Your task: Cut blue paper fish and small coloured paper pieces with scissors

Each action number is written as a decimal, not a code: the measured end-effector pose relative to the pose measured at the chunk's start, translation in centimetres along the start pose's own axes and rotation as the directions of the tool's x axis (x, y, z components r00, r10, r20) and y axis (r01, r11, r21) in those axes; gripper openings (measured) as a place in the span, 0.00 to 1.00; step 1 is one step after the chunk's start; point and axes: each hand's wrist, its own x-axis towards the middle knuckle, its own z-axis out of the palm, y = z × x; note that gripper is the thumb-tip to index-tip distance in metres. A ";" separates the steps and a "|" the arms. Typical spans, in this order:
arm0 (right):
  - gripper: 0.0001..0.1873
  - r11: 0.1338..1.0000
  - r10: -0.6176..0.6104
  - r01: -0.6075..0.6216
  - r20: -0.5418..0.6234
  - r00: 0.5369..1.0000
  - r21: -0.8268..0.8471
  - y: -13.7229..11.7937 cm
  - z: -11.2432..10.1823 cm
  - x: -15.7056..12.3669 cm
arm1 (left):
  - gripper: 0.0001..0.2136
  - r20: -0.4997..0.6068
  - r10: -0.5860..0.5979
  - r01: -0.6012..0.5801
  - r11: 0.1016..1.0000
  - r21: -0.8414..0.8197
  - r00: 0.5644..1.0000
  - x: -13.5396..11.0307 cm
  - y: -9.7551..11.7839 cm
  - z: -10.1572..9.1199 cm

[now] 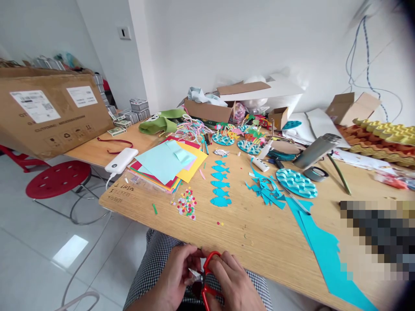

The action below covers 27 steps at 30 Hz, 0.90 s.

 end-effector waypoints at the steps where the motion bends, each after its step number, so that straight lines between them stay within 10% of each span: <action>1: 0.17 1.000 -0.002 0.002 -0.002 1.000 -0.006 0.0 0.0 0.0 | 0.11 -0.016 -0.029 0.029 0.999 -0.044 0.999 0.0 0.0 0.1; 20: 0.21 0.972 0.200 -0.202 0.024 0.979 0.121 -0.7 -4.5 0.0 | 0.11 -0.064 -0.086 0.088 0.995 0.038 0.994 -0.2 1.1 1.5; 27: 0.07 0.794 0.541 -0.469 -0.096 0.836 0.387 -0.9 -4.5 0.6 | 0.13 0.024 0.030 -0.035 0.970 0.242 0.999 -1.2 2.9 3.1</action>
